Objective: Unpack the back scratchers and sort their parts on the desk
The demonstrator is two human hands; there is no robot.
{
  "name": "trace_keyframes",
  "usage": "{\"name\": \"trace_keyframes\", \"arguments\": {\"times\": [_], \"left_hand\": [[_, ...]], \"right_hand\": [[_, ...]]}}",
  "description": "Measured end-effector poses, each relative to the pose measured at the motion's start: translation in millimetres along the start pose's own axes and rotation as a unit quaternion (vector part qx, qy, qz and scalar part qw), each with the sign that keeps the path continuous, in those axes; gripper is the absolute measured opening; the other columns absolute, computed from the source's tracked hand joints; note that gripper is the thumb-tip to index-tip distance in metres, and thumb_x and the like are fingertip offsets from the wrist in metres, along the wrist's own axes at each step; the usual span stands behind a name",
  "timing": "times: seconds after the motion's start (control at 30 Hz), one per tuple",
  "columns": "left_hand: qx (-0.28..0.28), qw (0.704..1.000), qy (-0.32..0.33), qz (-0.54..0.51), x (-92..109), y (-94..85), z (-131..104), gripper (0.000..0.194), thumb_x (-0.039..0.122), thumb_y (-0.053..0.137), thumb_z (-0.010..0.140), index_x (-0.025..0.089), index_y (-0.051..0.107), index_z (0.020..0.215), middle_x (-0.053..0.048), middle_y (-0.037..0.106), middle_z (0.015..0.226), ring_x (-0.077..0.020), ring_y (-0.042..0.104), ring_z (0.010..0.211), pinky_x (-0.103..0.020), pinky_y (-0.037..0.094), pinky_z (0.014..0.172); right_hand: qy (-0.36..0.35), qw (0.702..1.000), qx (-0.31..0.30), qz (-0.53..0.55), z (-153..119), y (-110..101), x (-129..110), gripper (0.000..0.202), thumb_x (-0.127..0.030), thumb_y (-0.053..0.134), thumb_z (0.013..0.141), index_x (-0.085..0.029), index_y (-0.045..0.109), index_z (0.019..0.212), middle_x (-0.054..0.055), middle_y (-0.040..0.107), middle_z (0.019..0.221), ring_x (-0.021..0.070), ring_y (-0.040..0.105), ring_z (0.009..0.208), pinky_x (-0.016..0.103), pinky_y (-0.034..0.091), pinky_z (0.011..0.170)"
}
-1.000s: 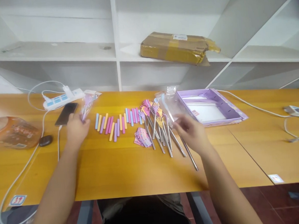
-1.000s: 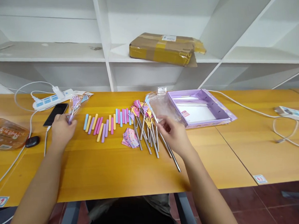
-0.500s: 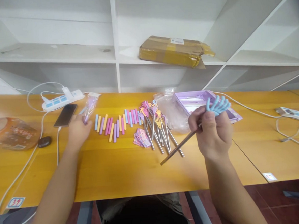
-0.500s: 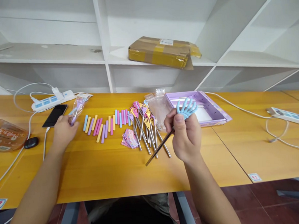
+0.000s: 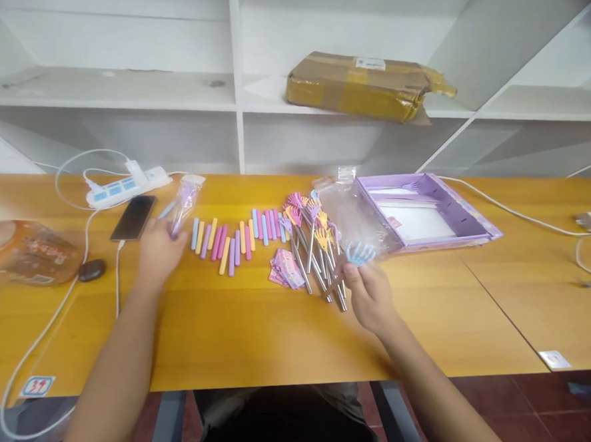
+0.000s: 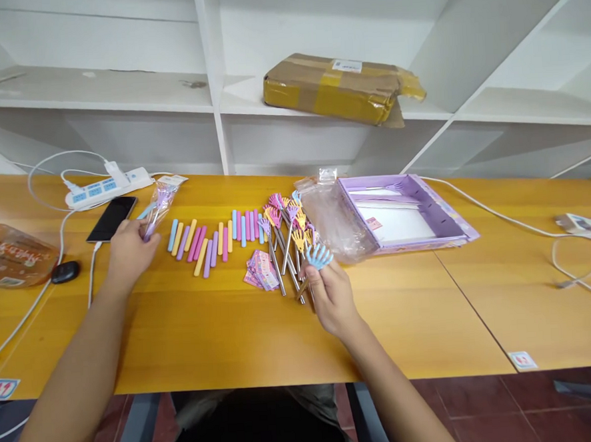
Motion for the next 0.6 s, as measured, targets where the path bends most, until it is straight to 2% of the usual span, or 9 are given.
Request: {"name": "trace_keyframes", "arguments": {"times": [0.13, 0.27, 0.37, 0.5, 0.6], "left_hand": [[-0.008, 1.0, -0.007, -0.001, -2, 3.2, 1, 0.026, 0.031, 0.063, 0.084, 0.02, 0.072, 0.105, -0.011, 0.065, 0.095, -0.0349, 0.069, 0.1, -0.049, 0.059, 0.101], [-0.015, 1.0, -0.004, 0.0, 3, 5.0, 1, 0.025, 0.03, 0.064, 0.083, 0.02, 0.073, 0.104, -0.012, 0.068, 0.099, -0.0355, 0.07, 0.102, -0.049, 0.058, 0.103], [-0.031, 0.999, -0.006, -0.01, 8, 7.7, -2, 0.027, 0.028, 0.065, 0.083, 0.019, 0.073, 0.107, -0.012, 0.071, 0.101, -0.035, 0.07, 0.101, -0.048, 0.058, 0.101], [-0.028, 0.999, 0.001, -0.042, 18, 7.2, -8, 0.023, 0.025, 0.064, 0.084, 0.02, 0.073, 0.104, -0.01, 0.069, 0.1, -0.0319, 0.069, 0.101, -0.043, 0.057, 0.098], [-0.021, 0.997, 0.009, -0.072, 30, 5.2, -14, 0.024, 0.023, 0.065, 0.083, 0.02, 0.072, 0.106, -0.007, 0.065, 0.096, -0.0278, 0.066, 0.094, -0.04, 0.057, 0.093]], "right_hand": [[0.061, 0.997, -0.038, 0.015, 31, 0, 26, 0.051, -0.064, 0.047, 0.109, -0.024, 0.067, 0.085, 0.003, 0.062, 0.071, 0.0224, 0.058, 0.068, 0.036, 0.048, 0.069], [0.091, 0.988, -0.07, 0.099, 92, 9, 48, 0.046, -0.068, 0.065, 0.095, -0.023, 0.066, 0.099, 0.002, 0.068, 0.081, 0.0196, 0.057, 0.069, 0.032, 0.047, 0.065], [0.118, 0.988, -0.086, 0.051, 131, 18, 66, 0.045, -0.066, 0.072, 0.089, -0.022, 0.063, 0.089, 0.0, 0.063, 0.071, 0.0177, 0.052, 0.065, 0.031, 0.043, 0.062], [0.13, 0.985, -0.099, -0.056, 153, 28, 79, 0.042, -0.054, 0.082, 0.085, -0.023, 0.057, 0.072, 0.001, 0.063, 0.064, 0.0184, 0.055, 0.064, 0.032, 0.042, 0.062], [0.139, 0.983, -0.099, -0.075, 155, 34, 85, 0.041, -0.05, 0.089, 0.08, -0.022, 0.06, 0.073, 0.002, 0.067, 0.066, 0.0194, 0.06, 0.065, 0.032, 0.043, 0.063]]}}
Point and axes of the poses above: each hand's wrist, its own z-axis towards the middle knuckle, its own y-axis out of the palm, x = y × z, the point moved 8 cm from there along z, towards the middle knuckle
